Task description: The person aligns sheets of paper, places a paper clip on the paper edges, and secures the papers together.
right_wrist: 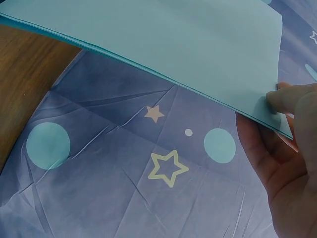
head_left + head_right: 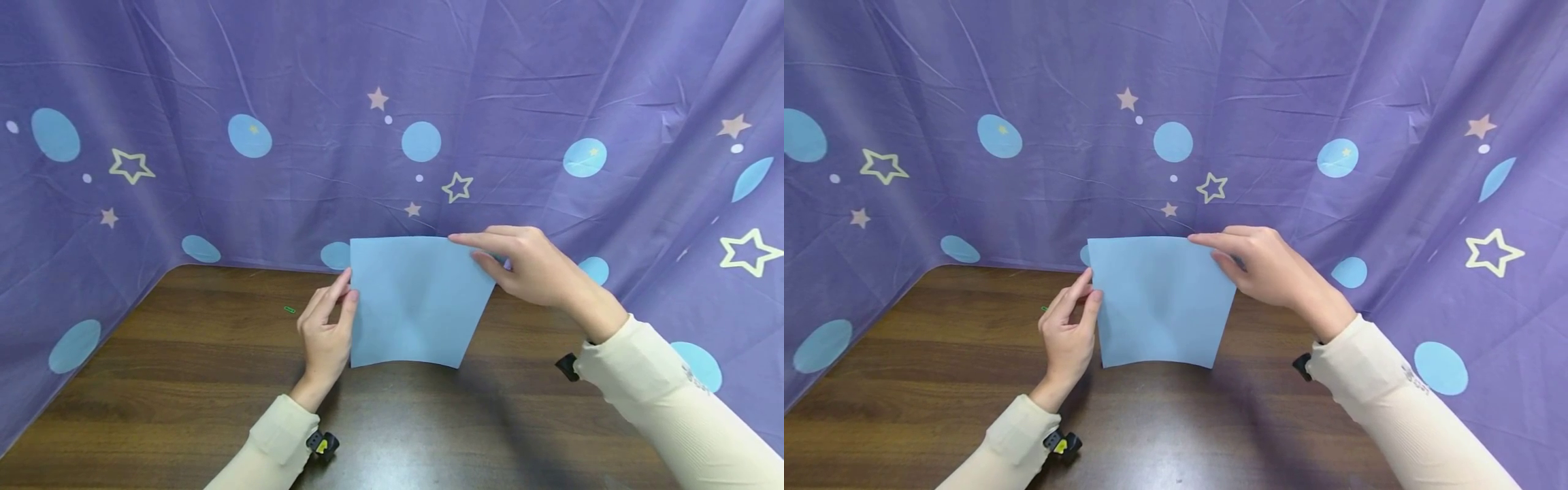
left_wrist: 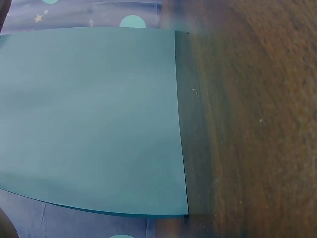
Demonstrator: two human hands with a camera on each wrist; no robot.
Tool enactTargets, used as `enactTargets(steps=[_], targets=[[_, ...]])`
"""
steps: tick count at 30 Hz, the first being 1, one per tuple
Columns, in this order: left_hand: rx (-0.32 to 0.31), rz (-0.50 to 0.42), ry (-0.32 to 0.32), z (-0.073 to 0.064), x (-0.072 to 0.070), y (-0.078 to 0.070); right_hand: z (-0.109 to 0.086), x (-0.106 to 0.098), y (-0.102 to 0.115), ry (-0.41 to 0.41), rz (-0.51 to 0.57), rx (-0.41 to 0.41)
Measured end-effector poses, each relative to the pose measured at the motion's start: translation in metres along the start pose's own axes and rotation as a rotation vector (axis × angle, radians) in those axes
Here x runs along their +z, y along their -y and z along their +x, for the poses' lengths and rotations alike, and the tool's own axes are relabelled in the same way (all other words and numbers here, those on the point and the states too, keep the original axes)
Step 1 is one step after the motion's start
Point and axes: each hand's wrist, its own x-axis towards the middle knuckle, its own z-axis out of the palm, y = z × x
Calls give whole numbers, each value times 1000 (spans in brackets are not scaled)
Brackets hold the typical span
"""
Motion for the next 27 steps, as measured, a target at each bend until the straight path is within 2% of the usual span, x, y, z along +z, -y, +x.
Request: enactTargets(steps=[15, 27], targets=[[1, 13, -2, 0, 0, -1, -11, 8, 4, -114, -21, 6], [2, 1, 2, 0, 0, 0, -17, 14, 8, -200, -5, 63]])
